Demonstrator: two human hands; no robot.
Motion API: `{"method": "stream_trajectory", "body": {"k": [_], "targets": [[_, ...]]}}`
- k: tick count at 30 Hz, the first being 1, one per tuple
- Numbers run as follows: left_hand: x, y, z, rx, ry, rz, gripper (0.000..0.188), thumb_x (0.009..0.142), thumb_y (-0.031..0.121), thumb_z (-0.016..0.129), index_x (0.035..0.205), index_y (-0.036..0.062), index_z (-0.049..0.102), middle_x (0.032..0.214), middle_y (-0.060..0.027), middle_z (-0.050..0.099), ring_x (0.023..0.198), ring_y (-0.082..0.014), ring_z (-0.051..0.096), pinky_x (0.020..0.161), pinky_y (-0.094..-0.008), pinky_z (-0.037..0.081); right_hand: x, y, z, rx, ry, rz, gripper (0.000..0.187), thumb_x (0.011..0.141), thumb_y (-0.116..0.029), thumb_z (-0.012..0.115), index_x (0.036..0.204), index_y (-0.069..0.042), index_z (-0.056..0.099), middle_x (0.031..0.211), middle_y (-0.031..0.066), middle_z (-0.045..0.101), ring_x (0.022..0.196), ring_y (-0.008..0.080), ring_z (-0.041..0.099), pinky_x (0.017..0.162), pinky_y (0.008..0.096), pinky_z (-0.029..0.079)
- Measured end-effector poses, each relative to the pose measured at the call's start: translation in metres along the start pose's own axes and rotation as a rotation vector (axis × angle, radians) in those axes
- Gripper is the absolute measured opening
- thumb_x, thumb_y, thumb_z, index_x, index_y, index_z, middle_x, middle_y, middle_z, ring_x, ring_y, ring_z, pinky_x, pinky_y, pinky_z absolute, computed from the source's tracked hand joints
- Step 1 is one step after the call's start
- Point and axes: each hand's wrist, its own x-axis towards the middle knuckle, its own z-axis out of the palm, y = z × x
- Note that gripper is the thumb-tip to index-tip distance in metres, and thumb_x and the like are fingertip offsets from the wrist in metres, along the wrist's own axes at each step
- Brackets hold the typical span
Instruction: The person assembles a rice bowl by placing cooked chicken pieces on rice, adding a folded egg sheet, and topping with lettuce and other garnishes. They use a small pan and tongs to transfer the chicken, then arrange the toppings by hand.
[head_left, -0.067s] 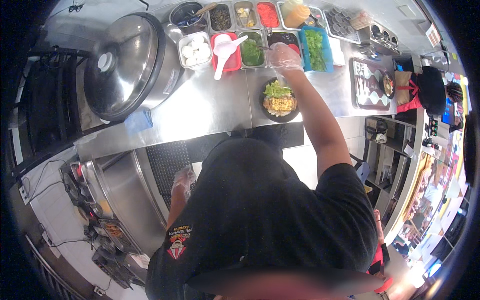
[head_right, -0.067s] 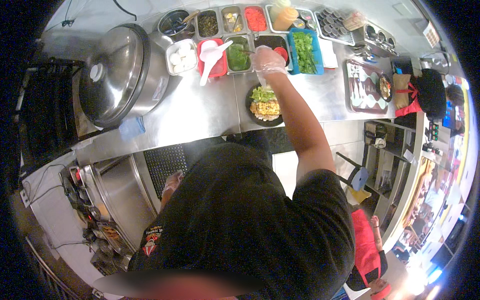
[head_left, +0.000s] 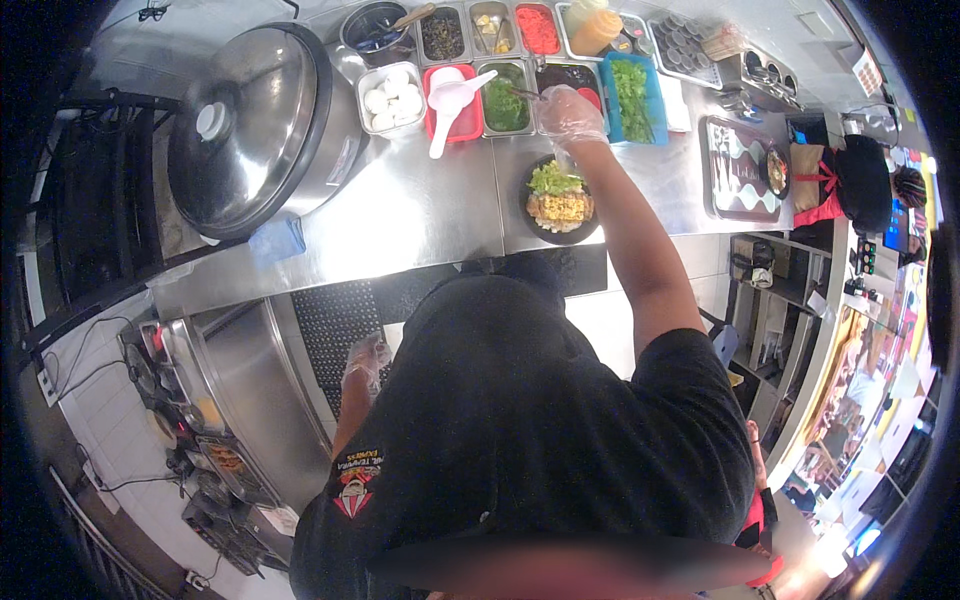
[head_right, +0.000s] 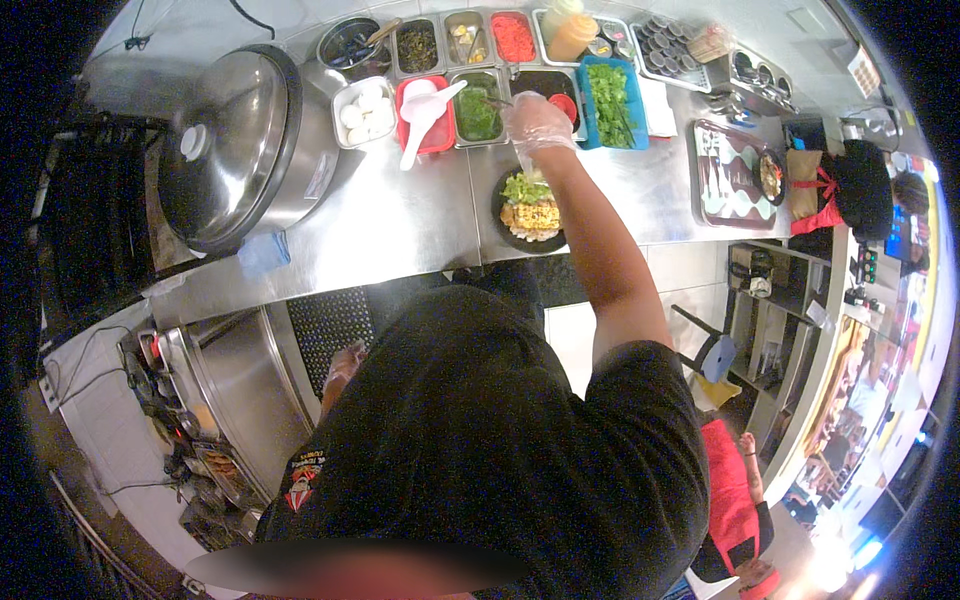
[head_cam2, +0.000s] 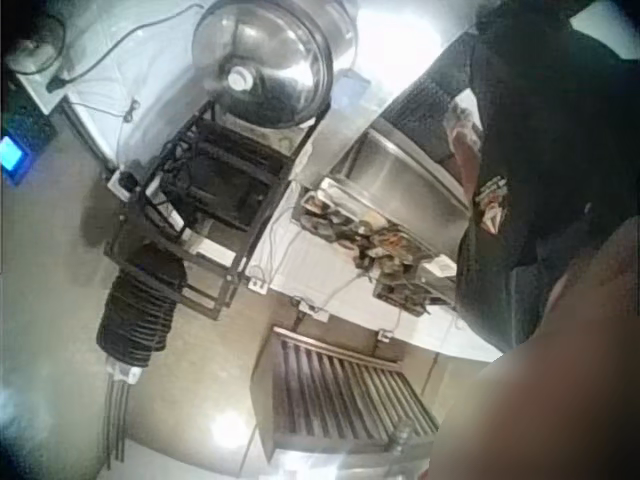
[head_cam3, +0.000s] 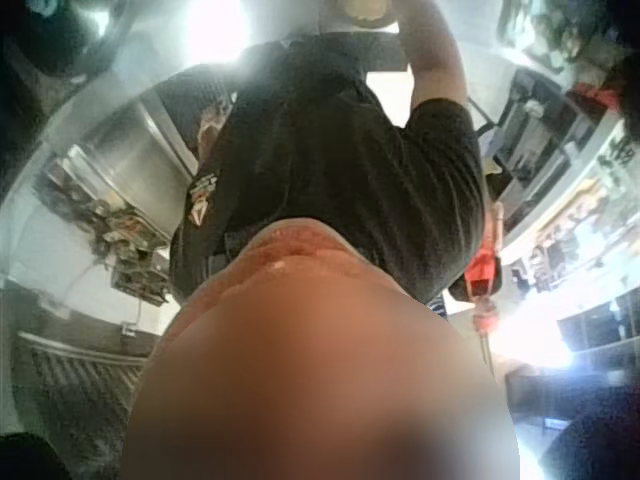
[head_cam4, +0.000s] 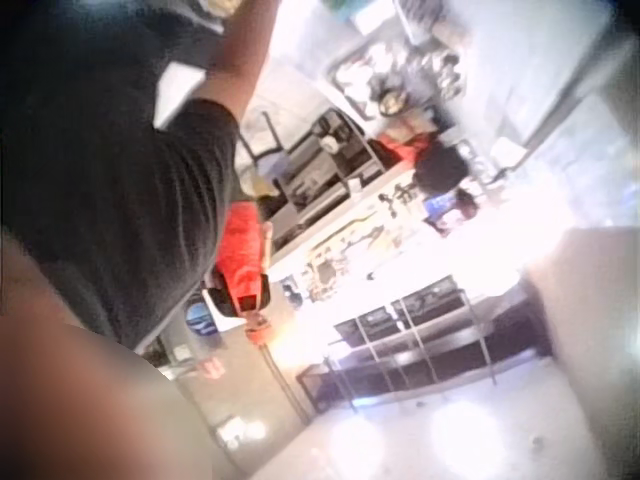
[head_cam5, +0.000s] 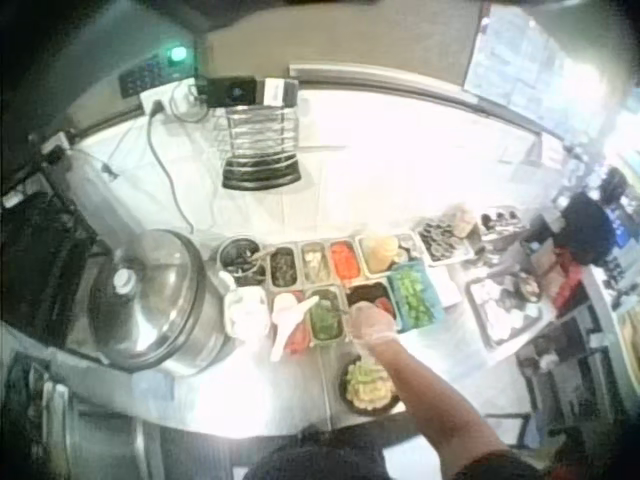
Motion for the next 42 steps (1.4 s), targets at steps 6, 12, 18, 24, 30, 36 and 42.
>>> {"method": "stream_trajectory", "body": {"k": [6, 12, 18, 24, 30, 36, 42], "targets": [[0.006, -0.009, -0.002, 0.121, -0.007, 0.105, 0.027, 0.102, 0.030, 0.060, 0.084, 0.0088, 0.056, 0.068, 0.0019, 0.045, 0.054, -0.0117, 0.043, 0.049, -0.0294, 0.033, 0.001, 0.009, 0.008, 0.013, 0.038, -0.015, 0.035, 0.097, -0.038, 0.057, 0.106, -0.009, 0.074, 0.108, 0.0201, 0.072, 0.104, 0.0410, 0.068, 0.092, 0.0496, 0.053], [-0.001, 0.010, 0.013, -0.293, 0.104, -0.116, 0.027, 0.100, 0.026, 0.064, 0.081, 0.0079, 0.056, 0.069, 0.0012, 0.045, 0.054, -0.0121, 0.043, 0.049, -0.0291, 0.034, -0.011, 0.005, -0.004, 0.046, 0.083, -0.044, 0.034, 0.097, -0.037, 0.058, 0.109, -0.010, 0.075, 0.109, 0.0209, 0.072, 0.105, 0.0397, 0.068, 0.093, 0.0493, 0.052], [0.009, -0.003, 0.007, -0.338, 0.025, -0.130, 0.023, 0.100, 0.023, 0.063, 0.085, 0.0056, 0.056, 0.076, -0.0039, 0.049, 0.056, -0.0146, 0.046, 0.049, -0.0280, 0.038, -0.017, -0.005, -0.010, 0.074, 0.110, -0.034, 0.038, 0.097, -0.039, 0.058, 0.107, -0.006, 0.075, 0.111, 0.0214, 0.072, 0.107, 0.0401, 0.067, 0.094, 0.0490, 0.052], [-0.002, -0.014, -0.001, -0.296, 0.018, -0.176, 0.022, 0.100, 0.020, 0.059, 0.083, 0.0067, 0.056, 0.072, -0.0021, 0.047, 0.055, -0.0133, 0.046, 0.048, -0.0282, 0.037, 0.023, -0.013, -0.004, -0.155, -0.065, -0.078, 0.040, 0.097, -0.038, 0.060, 0.104, -0.002, 0.074, 0.111, 0.0226, 0.072, 0.108, 0.0399, 0.069, 0.093, 0.0479, 0.054], [-0.023, -0.028, 0.007, -0.420, 0.126, -0.139, 0.028, 0.099, 0.025, 0.062, 0.077, 0.0107, 0.054, 0.065, 0.0005, 0.046, 0.055, -0.0133, 0.047, 0.049, -0.0267, 0.036, 0.041, -0.028, -0.005, -0.212, -0.076, -0.141, 0.038, 0.095, -0.037, 0.062, 0.103, -0.002, 0.074, 0.109, 0.0224, 0.073, 0.108, 0.0391, 0.069, 0.092, 0.0482, 0.055], [-0.033, -0.048, 0.015, -0.338, 0.172, -0.292, 0.027, 0.098, 0.028, 0.066, 0.082, 0.0084, 0.058, 0.070, -0.0014, 0.053, 0.056, -0.0151, 0.050, 0.054, -0.0300, 0.040, 0.026, -0.021, -0.017, -0.204, -0.066, -0.082, 0.036, 0.097, -0.037, 0.061, 0.111, -0.005, 0.072, 0.115, 0.0208, 0.071, 0.112, 0.0377, 0.068, 0.096, 0.0477, 0.053], [-0.024, -0.042, 0.004, -0.440, 0.077, -0.172, 0.027, 0.098, 0.029, 0.064, 0.091, 0.0035, 0.062, 0.076, -0.0049, 0.060, 0.060, -0.0156, 0.056, 0.054, -0.0293, 0.043, 0.023, 0.001, -0.004, -0.151, -0.012, -0.081, 0.036, 0.098, -0.038, 0.059, 0.107, -0.006, 0.072, 0.114, 0.0201, 0.071, 0.111, 0.0385, 0.067, 0.096, 0.0474, 0.052]]}}
